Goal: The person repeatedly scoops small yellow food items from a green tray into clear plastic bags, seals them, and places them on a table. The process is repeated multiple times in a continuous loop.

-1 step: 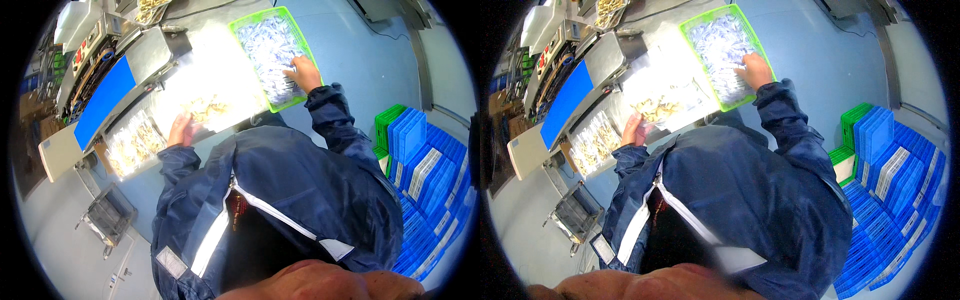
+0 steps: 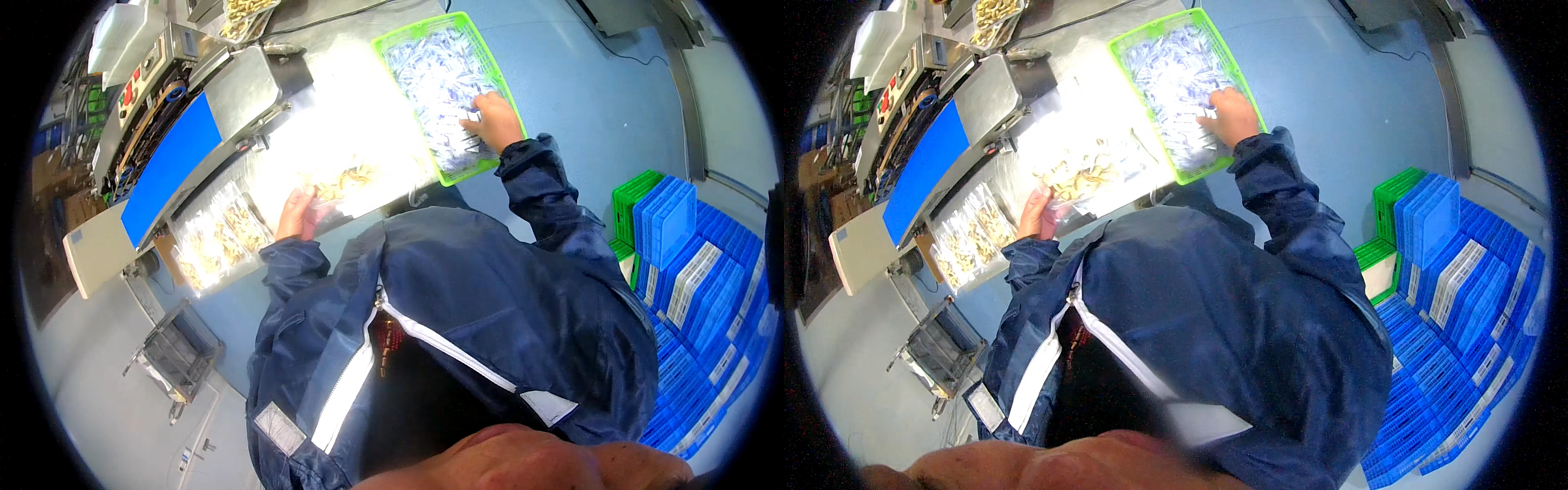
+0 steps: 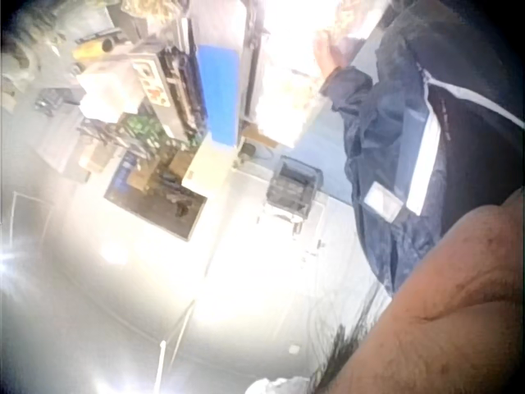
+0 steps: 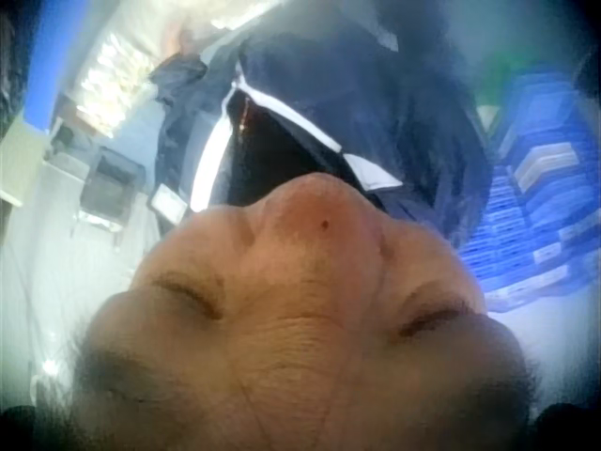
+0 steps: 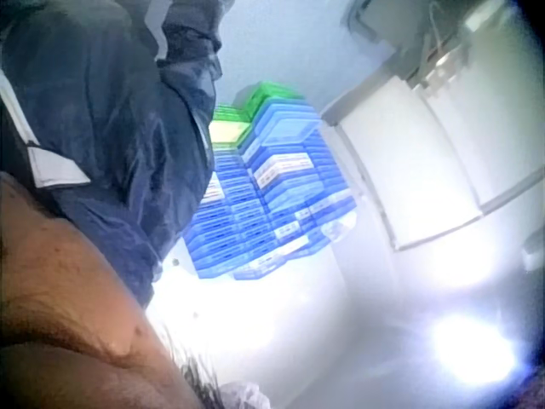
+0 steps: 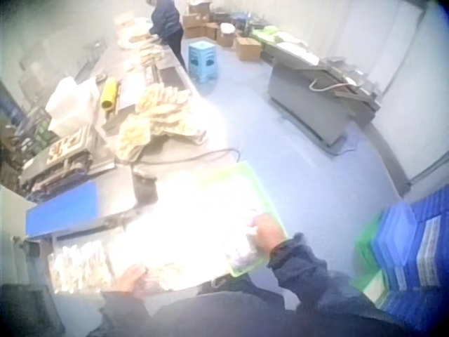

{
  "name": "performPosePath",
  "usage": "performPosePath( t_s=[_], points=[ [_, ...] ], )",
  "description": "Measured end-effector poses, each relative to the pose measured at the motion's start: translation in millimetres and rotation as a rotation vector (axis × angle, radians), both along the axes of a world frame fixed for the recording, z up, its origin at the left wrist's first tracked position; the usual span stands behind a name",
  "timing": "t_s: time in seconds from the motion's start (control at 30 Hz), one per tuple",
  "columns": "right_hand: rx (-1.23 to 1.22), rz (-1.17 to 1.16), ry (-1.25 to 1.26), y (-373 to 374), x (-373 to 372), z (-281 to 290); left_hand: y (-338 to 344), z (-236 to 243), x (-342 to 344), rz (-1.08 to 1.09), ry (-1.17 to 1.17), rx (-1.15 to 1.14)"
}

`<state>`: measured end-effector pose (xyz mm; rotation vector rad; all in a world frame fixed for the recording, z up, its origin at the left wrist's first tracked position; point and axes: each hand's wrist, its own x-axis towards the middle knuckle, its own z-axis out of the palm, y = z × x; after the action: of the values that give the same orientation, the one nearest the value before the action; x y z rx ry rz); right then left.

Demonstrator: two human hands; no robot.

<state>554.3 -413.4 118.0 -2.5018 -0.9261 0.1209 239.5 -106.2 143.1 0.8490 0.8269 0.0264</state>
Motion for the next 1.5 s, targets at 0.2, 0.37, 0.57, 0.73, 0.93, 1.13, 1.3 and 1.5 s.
performPosePath(
  t_s=[0.2, 0.37, 0.57, 0.73, 0.93, 1.13, 1.3, 1.5],
  points=[
    [0.174, -0.098, 0.429, -5, 17, -32, -4, -13, 12, -0.019, 0.029, -0.043],
    [0.303, -0.205, 0.686, -7, 37, -9, -5, -13, 19, 0.047, 0.049, -0.055],
    [0.054, -0.023, 0.004, 50, 82, 0, -5, -16, 30, 0.11, 0.072, -0.084],
    [-0.134, 0.034, -0.101, 101, 102, -42, -3, -15, 36, 0.103, 0.057, -0.072],
    [-0.033, 0.154, -0.012, 94, 115, -50, -1, -18, 36, 0.127, 0.054, -0.089],
    [-0.003, -0.018, 0.136, 77, 106, -23, 3, -19, 34, 0.144, 0.06, -0.094],
    [0.263, -0.189, 0.616, 77, 93, 33, 5, -11, 26, 0.195, 0.088, -0.118],
    [0.446, 0.605, 0.6, 134, 5, 101, 4, -10, 8, 0.168, -0.187, -0.289]
  ],
)
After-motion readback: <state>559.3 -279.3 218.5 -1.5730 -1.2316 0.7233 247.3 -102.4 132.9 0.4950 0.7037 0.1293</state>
